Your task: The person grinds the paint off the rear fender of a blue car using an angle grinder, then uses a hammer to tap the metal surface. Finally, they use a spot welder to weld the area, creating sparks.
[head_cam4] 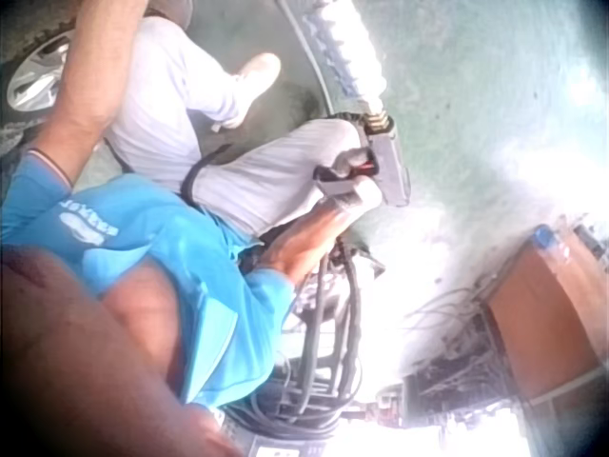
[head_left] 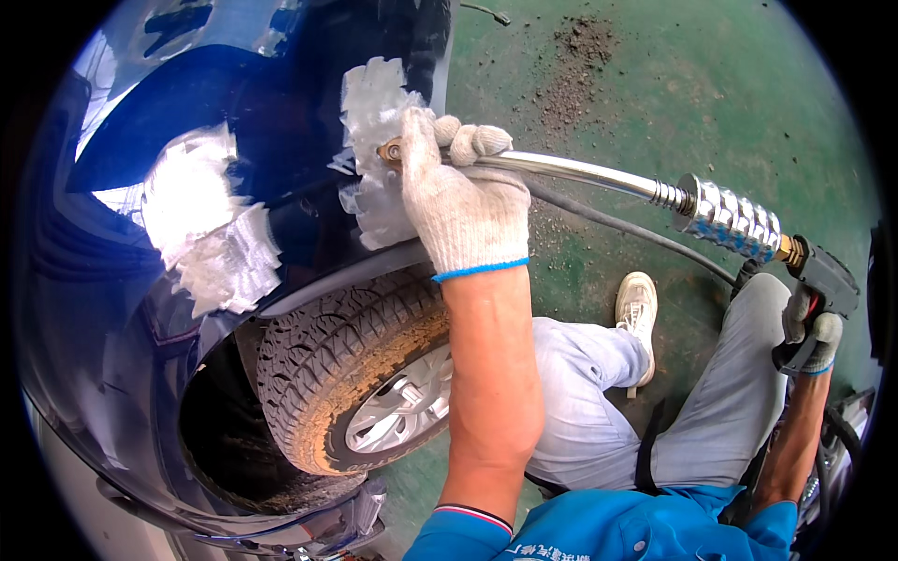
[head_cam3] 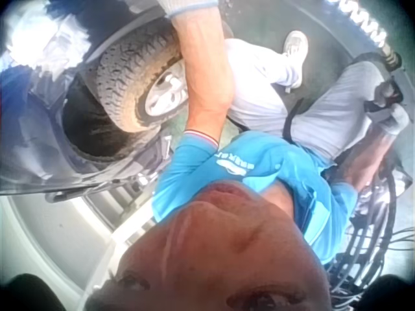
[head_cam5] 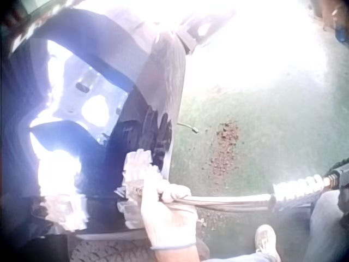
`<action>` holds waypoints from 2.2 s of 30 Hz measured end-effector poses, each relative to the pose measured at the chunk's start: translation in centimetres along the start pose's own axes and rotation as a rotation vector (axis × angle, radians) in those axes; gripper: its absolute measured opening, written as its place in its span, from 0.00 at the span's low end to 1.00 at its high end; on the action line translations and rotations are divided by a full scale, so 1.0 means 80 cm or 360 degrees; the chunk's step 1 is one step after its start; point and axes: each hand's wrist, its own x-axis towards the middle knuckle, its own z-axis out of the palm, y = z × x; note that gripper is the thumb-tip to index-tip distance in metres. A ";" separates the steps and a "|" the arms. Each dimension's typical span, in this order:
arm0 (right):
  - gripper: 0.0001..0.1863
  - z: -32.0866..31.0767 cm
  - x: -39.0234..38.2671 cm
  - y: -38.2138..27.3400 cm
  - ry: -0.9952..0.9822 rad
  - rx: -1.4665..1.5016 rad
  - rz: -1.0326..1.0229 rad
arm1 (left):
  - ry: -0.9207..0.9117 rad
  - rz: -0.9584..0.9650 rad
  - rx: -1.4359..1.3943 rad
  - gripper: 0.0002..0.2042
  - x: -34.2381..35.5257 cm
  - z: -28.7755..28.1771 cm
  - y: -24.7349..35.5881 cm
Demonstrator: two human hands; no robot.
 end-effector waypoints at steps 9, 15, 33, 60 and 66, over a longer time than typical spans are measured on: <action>0.36 -0.008 -0.002 -0.015 -0.0009 -0.0114 -0.0011 | -0.0117 -0.0058 0.0167 0.15 -0.032 0.001 -0.041; 0.38 0.014 0.014 -0.005 0.0044 -0.0042 -0.0071 | 0.0050 -0.0542 0.0268 0.12 -0.107 0.031 -0.167; 0.31 0.009 0.008 -0.040 0.0057 -0.0208 -0.0011 | 0.0345 -0.0083 -0.0104 0.20 0.002 0.028 0.004; 0.29 -0.009 -0.006 -0.031 0.0004 -0.0089 0.0038 | 0.0103 -0.0184 -0.0029 0.13 -0.005 0.014 -0.020; 0.26 0.006 0.010 -0.019 0.0032 -0.0081 -0.0044 | 0.0205 -0.0186 -0.0029 0.22 0.008 0.014 -0.006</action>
